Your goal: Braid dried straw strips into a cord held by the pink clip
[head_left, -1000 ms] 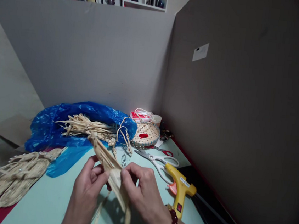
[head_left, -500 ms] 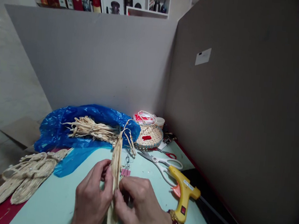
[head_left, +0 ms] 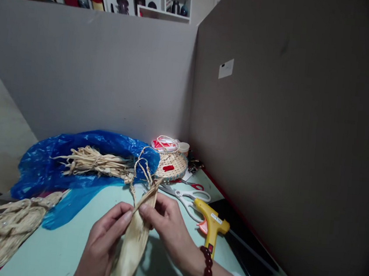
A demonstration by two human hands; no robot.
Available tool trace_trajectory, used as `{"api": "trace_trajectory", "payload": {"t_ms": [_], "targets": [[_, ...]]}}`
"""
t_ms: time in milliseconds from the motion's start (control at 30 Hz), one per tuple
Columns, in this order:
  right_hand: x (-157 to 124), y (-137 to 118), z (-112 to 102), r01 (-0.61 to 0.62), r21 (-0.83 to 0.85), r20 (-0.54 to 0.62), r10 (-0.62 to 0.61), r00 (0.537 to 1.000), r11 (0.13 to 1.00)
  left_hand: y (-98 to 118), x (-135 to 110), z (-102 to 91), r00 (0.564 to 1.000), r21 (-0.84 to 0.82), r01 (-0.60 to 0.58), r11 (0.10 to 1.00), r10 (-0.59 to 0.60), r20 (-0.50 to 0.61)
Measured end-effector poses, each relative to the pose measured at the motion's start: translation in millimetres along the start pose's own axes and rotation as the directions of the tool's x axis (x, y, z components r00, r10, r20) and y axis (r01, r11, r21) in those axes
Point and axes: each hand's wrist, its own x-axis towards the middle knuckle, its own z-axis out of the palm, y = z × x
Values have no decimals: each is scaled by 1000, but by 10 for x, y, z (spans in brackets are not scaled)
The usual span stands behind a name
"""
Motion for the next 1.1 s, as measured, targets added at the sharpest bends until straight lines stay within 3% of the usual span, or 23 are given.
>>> {"api": "trace_trajectory", "payload": {"t_ms": [100, 233, 467, 533, 633, 767, 833, 900, 1000, 1100], "targets": [[-30, -11, 19, 5, -84, 94, 3, 996, 996, -1, 32, -4, 992, 141, -124, 982, 127, -14], [-73, -35, 28, 9, -149, 200, 22, 980, 989, 19, 82, -74, 984, 249, -147, 957, 167, -61], [-66, -7, 26, -40, -30, 281, 47, 959, 999, 7, -29, -82, 935, 415, -211, 885, 306, -178], [-68, 8, 38, -31, -44, 268, 42, 963, 999, -23, -39, -89, 927, 445, -210, 870, 323, -193], [-75, 21, 51, -21, -144, 159, 44, 986, 989, -67, -23, -108, 917, 498, -215, 840, 349, -193], [-72, -2, 34, 43, -299, -7, -47, 999, 953, -91, -8, -97, 921, 556, -291, 779, 385, -56], [-63, -17, 14, 118, -325, -19, -131, 991, 938, -88, -5, -77, 938, 519, -294, 803, 347, -6], [-52, -21, -6, 165, -309, -6, -175, 985, 937, -84, 0, -58, 969, 382, -231, 895, 246, 10], [-33, -13, -30, 156, -194, 24, -154, 988, 969, -79, 13, -43, 995, 109, -94, 990, 88, 54], [-18, 0, -32, 97, -87, 58, -93, 994, 991, -54, 20, -41, 994, 101, -104, 989, 100, 47]]}}
